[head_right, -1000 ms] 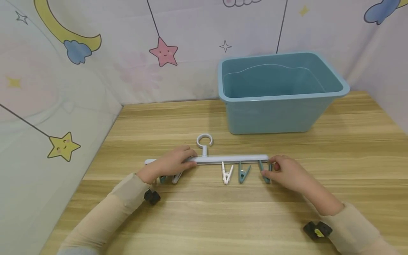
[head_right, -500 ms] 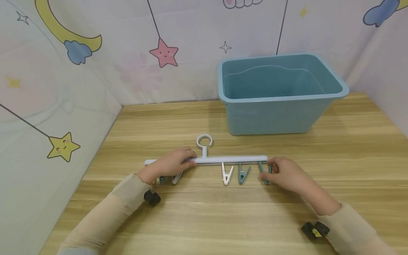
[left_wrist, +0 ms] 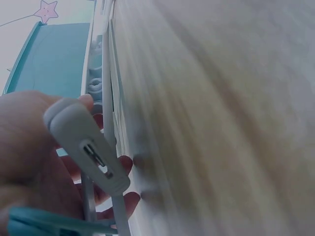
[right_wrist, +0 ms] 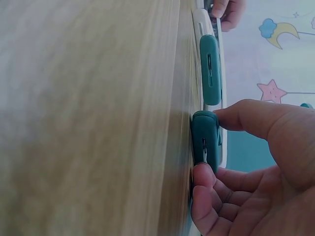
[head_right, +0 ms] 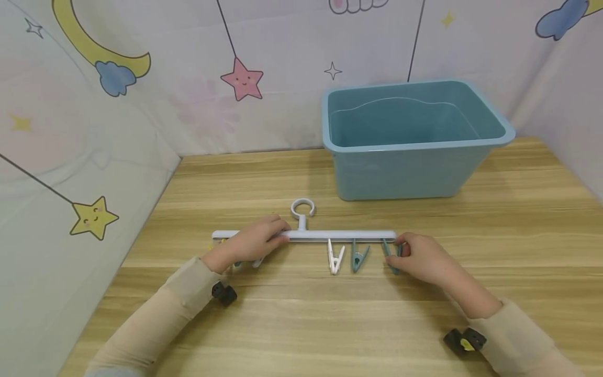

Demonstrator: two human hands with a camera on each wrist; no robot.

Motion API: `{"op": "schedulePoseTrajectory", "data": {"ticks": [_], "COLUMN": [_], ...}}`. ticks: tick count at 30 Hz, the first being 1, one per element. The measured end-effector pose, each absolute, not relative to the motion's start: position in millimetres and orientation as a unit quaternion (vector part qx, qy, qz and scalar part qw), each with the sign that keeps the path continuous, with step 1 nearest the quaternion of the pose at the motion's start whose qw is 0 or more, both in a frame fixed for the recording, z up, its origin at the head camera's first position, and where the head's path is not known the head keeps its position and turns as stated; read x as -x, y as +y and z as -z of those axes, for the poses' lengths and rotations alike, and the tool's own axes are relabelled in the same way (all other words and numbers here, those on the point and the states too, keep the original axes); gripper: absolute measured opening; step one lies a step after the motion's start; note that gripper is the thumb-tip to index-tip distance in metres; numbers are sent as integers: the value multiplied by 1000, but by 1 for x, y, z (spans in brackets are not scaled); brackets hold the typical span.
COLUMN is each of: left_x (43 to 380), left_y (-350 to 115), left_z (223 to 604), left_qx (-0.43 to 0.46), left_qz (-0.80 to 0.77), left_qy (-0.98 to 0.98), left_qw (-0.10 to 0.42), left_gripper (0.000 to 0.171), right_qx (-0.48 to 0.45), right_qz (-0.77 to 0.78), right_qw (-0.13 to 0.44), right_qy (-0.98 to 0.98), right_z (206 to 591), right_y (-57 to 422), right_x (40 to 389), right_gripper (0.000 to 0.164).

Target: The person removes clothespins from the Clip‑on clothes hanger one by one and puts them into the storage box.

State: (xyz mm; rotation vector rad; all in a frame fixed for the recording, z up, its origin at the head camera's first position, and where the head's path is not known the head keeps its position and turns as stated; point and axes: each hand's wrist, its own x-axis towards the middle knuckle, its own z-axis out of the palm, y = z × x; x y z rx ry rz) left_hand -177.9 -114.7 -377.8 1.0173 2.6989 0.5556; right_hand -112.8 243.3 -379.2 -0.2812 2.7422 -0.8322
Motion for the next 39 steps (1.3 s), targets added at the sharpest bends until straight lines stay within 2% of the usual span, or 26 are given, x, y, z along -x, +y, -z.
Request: {"op": "schedulePoseTrajectory", "data": {"ticks": [10, 17, 24, 31, 39], "left_x": [176, 173, 169, 165, 162], "left_y": [-120, -124, -129, -135, -137], "left_z": [377, 369, 356, 342, 326], "left_qx": [-346, -346, -354, -353, -367], "left_qz": [-195, -208, -210, -202, -211], "left_qy": [914, 912, 910, 913, 903], "left_qw": [88, 67, 40, -8, -69], "left_gripper": [25, 27, 26, 23, 21], "right_qx": [94, 101, 103, 104, 94], "right_qz": [301, 314, 321, 345, 367], "right_qw": [133, 103, 83, 59, 33], "right_qy": [940, 938, 938, 931, 925], "right_z": [379, 378, 371, 358, 342], "right_y": [241, 241, 240, 239, 240], "right_x": [113, 113, 112, 112, 110], "right_gripper": [51, 44, 62, 56, 57]}}
